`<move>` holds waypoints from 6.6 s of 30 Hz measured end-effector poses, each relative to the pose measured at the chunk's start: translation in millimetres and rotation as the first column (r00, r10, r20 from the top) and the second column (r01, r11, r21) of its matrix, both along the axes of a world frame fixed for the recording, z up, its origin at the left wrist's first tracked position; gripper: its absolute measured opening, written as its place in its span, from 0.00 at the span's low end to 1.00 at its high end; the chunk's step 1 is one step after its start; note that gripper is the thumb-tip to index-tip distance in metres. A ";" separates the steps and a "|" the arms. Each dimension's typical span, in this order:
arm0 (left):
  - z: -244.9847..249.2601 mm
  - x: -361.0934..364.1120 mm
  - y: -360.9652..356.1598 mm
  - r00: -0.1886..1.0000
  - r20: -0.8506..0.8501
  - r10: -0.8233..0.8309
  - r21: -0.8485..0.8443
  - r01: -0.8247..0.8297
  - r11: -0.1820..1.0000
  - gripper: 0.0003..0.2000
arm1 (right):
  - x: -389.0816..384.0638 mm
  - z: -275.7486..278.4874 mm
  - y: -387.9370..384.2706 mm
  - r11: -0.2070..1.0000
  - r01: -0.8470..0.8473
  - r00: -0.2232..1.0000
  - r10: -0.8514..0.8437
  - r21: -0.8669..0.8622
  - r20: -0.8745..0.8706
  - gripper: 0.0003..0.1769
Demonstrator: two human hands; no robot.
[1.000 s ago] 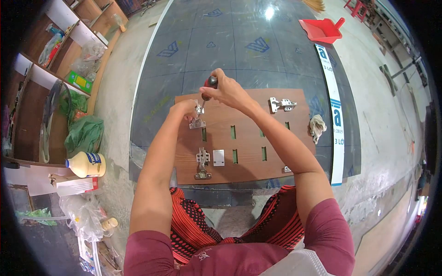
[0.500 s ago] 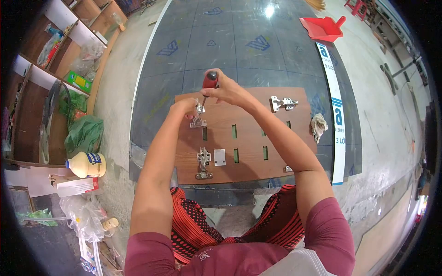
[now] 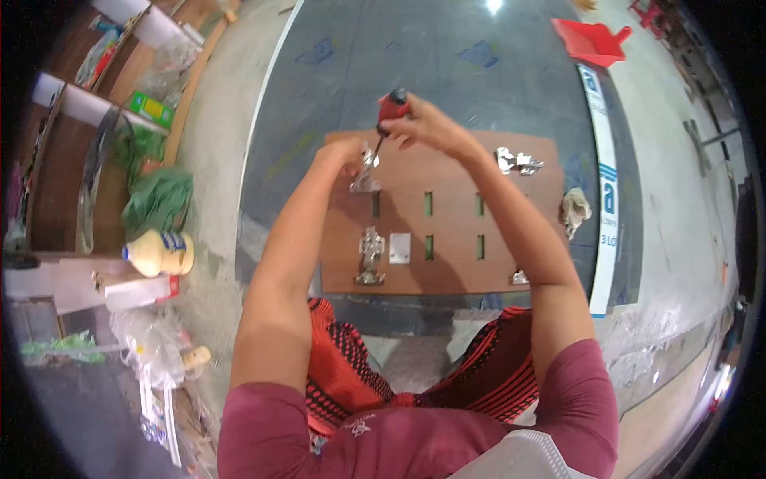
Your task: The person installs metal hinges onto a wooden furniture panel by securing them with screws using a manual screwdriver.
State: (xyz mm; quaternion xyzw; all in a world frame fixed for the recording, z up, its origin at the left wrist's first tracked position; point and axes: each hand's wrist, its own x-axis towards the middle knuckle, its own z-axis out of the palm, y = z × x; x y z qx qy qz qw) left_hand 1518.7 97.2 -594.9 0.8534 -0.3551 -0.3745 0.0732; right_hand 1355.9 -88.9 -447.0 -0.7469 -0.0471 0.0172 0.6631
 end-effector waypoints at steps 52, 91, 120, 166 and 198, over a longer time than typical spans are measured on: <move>-0.5 7.5 25.4 0.986 0.151 0.063 -0.347 -0.006 0.938 0.12 | 8.1 14.4 58.3 0.971 -0.101 0.972 0.143 -0.215 0.187 0.26; 51.0 -25.8 28.6 0.936 -0.018 0.352 0.118 -0.348 0.930 0.15 | 9.0 33.3 51.1 0.982 -0.077 0.983 0.103 -0.171 0.152 0.21; 57.5 -35.6 23.4 0.988 -0.005 0.155 0.131 -0.153 0.980 0.33 | 3.1 18.9 39.8 0.837 0.165 0.981 -0.088 -0.521 0.170 0.23; 42.4 -19.5 24.4 0.962 -0.070 0.263 0.095 -0.256 0.962 0.21 | -2.5 23.9 24.1 0.933 0.188 0.981 -0.162 -0.308 0.107 0.20; 62.6 -50.6 7.3 0.978 -0.117 0.172 0.038 -0.169 0.985 0.14 | 5.3 24.8 30.6 0.880 0.218 0.924 -0.047 -0.422 0.379 0.15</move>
